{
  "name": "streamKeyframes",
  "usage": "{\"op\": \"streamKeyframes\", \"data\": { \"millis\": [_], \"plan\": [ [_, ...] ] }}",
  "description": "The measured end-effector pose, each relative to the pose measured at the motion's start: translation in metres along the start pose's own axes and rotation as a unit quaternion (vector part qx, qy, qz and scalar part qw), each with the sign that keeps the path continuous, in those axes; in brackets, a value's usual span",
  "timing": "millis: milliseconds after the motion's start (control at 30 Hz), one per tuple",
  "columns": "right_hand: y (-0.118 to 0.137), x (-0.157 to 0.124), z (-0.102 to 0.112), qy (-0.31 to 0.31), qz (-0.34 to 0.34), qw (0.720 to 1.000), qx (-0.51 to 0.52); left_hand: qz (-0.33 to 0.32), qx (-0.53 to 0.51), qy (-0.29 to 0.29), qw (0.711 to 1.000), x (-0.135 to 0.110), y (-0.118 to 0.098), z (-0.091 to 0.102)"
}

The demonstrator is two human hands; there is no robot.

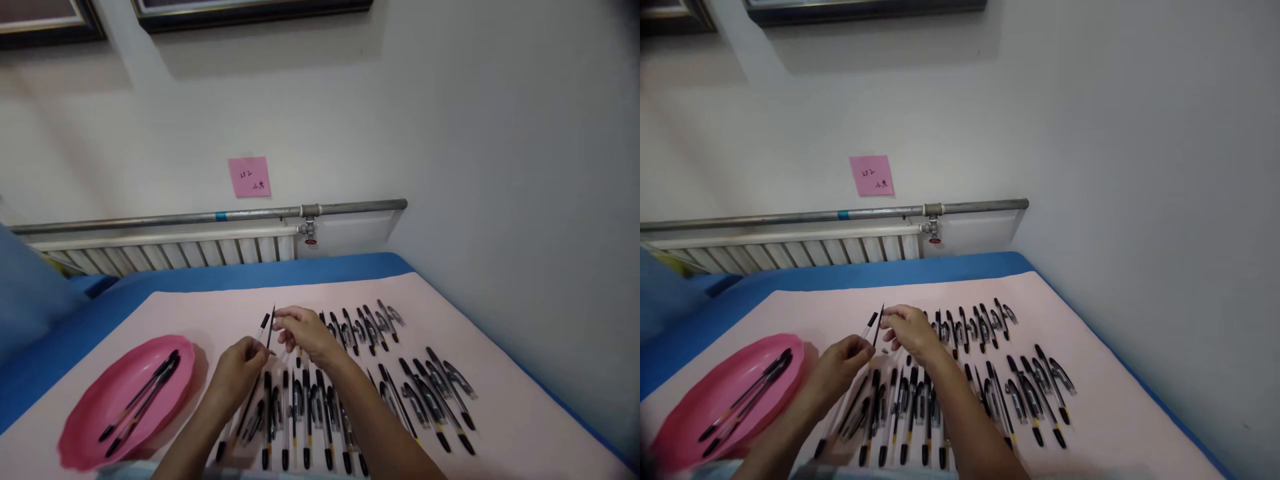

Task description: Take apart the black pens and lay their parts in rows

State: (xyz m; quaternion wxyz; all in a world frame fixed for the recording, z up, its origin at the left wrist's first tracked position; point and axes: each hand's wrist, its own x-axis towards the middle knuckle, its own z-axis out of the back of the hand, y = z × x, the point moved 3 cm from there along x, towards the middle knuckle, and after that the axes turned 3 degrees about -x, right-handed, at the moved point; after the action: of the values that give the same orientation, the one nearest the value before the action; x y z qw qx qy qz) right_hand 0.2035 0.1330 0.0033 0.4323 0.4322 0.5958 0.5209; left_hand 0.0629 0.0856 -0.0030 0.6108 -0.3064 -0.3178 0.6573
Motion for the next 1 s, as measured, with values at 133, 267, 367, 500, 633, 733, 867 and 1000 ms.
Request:
{"op": "streamKeyframes", "data": {
  "millis": [133, 267, 367, 500, 633, 733, 867, 1000],
  "plan": [
    [-0.002, -0.006, -0.019, 0.043, -0.002, 0.999, 0.011, -0.011, -0.030, -0.006, 0.999, -0.012, 0.001, 0.000],
    [-0.002, -0.004, -0.015, -0.011, 0.037, 0.999, -0.026, -0.024, -0.093, 0.007, 0.995, -0.017, 0.004, -0.003],
    [0.005, -0.002, 0.000, -0.121, 0.083, 0.988, 0.049, -0.010, -0.153, 0.024, 0.988, -0.021, 0.009, -0.006],
    [0.014, -0.003, 0.008, -0.180, 0.127, 0.960, 0.174, -0.003, -0.188, 0.052, 0.981, -0.025, 0.013, -0.007],
    [0.019, -0.006, 0.005, -0.189, 0.158, 0.950, 0.191, -0.015, -0.169, 0.052, 0.984, -0.025, 0.012, -0.006],
    [0.022, -0.009, 0.005, -0.201, 0.184, 0.941, 0.202, -0.009, -0.175, 0.055, 0.983, -0.026, 0.013, -0.005],
    [0.025, -0.010, 0.004, -0.175, 0.191, 0.945, 0.200, -0.011, -0.189, 0.060, 0.980, -0.027, 0.014, -0.005],
    [0.025, -0.011, 0.004, -0.164, 0.193, 0.951, 0.176, -0.007, -0.194, 0.057, 0.979, -0.027, 0.017, -0.006]
  ]
}}
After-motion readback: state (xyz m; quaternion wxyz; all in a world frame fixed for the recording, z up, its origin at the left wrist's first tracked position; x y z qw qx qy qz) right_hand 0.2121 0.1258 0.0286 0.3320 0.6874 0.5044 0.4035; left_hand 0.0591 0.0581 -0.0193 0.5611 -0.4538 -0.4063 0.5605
